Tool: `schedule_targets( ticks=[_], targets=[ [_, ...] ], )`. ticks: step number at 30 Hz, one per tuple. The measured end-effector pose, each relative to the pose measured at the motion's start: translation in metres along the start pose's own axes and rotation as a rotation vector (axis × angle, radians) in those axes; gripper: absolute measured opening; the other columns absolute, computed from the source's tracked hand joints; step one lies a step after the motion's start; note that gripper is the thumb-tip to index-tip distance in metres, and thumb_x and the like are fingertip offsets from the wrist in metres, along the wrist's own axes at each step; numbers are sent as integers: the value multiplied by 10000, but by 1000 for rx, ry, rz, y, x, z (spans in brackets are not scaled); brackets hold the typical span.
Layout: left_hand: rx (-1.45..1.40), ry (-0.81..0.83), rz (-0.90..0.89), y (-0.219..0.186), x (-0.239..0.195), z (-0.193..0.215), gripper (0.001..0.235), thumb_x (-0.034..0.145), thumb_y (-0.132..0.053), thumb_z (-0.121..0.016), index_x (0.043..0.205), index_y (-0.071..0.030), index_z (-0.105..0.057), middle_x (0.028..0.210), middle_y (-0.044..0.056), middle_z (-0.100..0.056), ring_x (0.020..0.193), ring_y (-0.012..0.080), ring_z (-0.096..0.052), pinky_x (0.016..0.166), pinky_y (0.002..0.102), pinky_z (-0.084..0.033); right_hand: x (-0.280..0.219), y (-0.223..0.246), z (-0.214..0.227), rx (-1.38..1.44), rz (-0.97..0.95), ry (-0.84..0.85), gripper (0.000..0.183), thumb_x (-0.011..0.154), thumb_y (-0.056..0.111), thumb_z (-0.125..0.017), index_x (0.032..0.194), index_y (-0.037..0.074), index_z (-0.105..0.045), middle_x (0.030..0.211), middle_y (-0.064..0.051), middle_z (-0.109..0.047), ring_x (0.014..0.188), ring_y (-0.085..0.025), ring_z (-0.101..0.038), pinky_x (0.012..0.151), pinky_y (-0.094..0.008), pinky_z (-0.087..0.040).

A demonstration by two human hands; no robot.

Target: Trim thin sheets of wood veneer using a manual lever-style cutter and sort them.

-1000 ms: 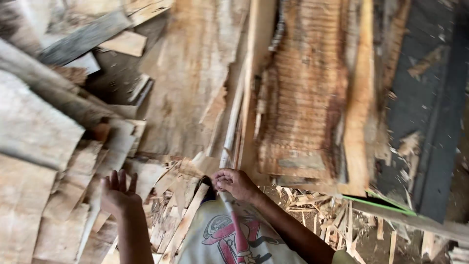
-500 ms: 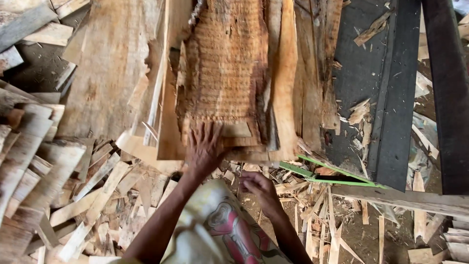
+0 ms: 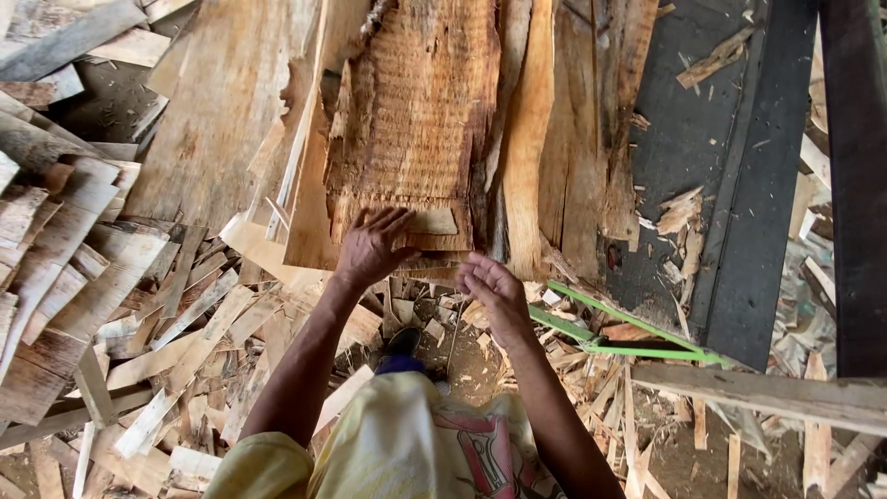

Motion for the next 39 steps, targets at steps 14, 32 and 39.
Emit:
schedule_targets(
  ticks=[14, 32, 39],
  targets=[
    [-69, -215, 14, -11, -6, -7, 640, 960, -508, -617, 1462, -120, -536, 1522, 127, -536, 1439, 303, -472, 1232, 549, -215, 195, 40, -34, -952, -111, -417, 773, 882, 216, -794, 1542, 111, -405, 1499, -160, -526, 1255, -277, -598, 1034, -449, -520],
    [-154, -298, -31, -14, -8, -11, 535, 1010, -440, -598, 1429, -109, -576, 1456, 100, -606, 1404, 269, -519, 1247, 550, -207, 311, 45, 2, -713, -76, -564, 979, 847, 239, -861, 1600, 15, -276, 1541, -259, -444, 1360, -340, -508, 1116, -492, -443],
    [-180, -308, -18, -10, -3, -17, 531, 982, -427, -616, 1402, -103, -594, 1452, 88, -622, 1409, 265, -518, 1240, 568, -216, 288, 136, -52, -585, -123, -554, 742, 827, 231, -752, 1465, -24, -473, 938, -156, -742, 734, -176, -662, 742, -407, -616]
  ],
)
Point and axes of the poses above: each hand's wrist, its own x-axis towards the middle knuckle, its own z-axis out of the back of the hand, y = z × x, the point moved 1 cm from there along x, towards the middle knuckle
